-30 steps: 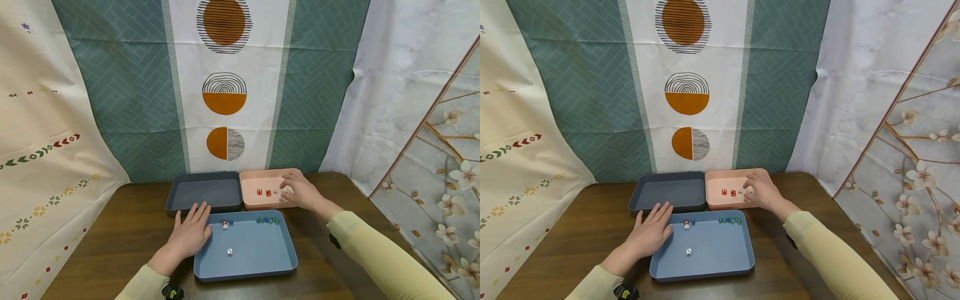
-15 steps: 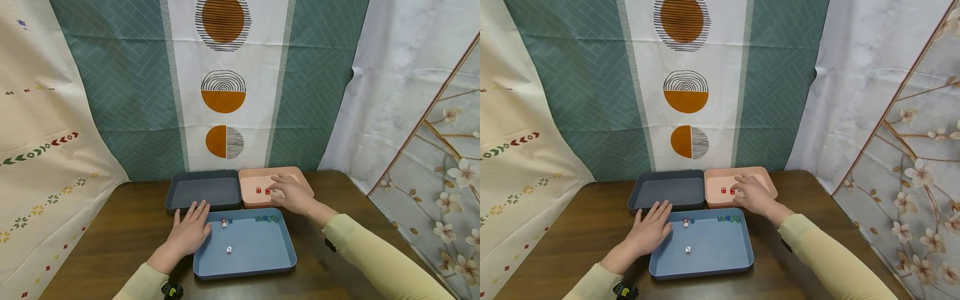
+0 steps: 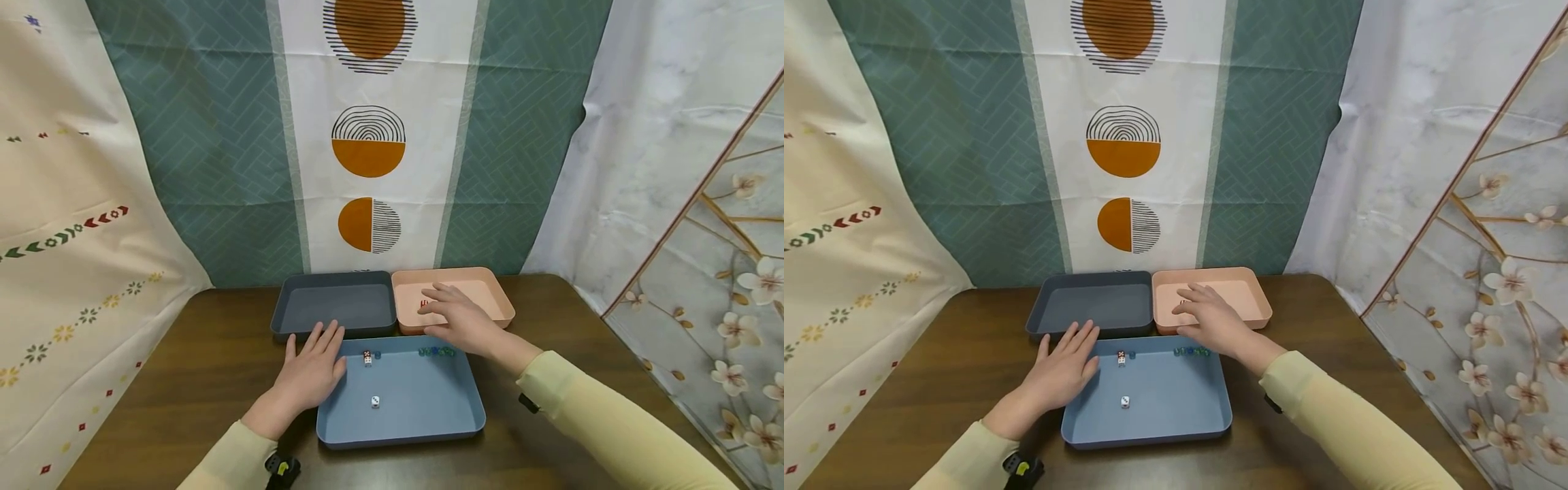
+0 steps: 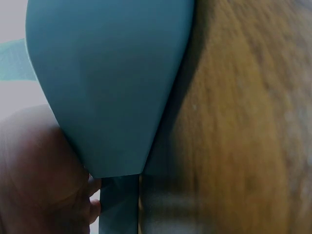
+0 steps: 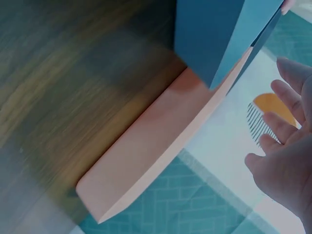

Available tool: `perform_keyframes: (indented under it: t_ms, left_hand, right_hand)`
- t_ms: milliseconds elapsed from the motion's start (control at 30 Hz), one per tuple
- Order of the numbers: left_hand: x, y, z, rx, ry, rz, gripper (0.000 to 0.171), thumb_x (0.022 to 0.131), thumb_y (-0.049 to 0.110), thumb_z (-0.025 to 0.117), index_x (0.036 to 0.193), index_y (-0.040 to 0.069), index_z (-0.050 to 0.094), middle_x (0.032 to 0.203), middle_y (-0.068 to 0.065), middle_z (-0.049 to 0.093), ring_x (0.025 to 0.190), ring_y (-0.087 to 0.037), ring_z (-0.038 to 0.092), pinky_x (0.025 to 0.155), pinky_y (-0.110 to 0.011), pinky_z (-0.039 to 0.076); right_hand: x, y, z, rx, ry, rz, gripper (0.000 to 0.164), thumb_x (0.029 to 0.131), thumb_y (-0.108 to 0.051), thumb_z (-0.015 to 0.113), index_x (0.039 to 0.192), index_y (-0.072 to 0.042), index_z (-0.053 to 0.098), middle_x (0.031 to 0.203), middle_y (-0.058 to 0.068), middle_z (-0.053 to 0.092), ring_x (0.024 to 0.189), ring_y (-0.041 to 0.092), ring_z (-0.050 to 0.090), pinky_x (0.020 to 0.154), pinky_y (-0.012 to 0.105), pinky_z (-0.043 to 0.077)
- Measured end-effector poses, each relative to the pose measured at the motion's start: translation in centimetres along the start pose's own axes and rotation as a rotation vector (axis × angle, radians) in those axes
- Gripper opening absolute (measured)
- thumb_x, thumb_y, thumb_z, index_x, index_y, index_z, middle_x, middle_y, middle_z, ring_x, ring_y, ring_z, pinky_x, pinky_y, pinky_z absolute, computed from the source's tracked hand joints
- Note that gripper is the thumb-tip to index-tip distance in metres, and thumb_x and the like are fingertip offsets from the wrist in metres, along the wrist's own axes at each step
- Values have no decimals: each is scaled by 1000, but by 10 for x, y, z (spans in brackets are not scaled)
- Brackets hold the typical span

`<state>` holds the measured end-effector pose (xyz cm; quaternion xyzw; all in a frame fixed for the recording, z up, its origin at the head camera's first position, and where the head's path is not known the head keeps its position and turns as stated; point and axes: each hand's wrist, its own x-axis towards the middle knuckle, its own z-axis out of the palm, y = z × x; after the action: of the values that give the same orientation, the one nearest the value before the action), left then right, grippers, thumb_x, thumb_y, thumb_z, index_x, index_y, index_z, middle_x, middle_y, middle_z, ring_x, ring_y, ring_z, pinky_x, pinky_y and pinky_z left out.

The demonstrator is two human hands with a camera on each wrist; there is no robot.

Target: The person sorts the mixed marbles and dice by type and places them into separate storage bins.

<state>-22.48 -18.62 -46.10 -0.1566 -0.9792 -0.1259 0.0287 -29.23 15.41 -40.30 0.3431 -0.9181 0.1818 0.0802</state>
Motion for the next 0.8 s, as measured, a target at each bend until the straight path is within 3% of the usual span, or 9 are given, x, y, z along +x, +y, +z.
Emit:
perform_keyframes:
  t_ms: [467,800]
  left_hand:
    - [2,0,0,16,-9,-15,66,117,36,53,174,7,35,182,-11,25,169,-39,17,125,-81,5]
    - [3,0,3,30,-1,-25,66,117,37,54,173,7,36,181,-12,26,168,-39,18,125,-81,7]
  right_hand:
    - [13,-28,10,20,-41,-51,33,99,-19,86,131,-9,81,165,16,54,164,39,32,133,57,21]
    - [23,-44,20,14,-89,-100,32,100,-20,86,131,-12,82,166,16,52,164,40,31,132,60,23]
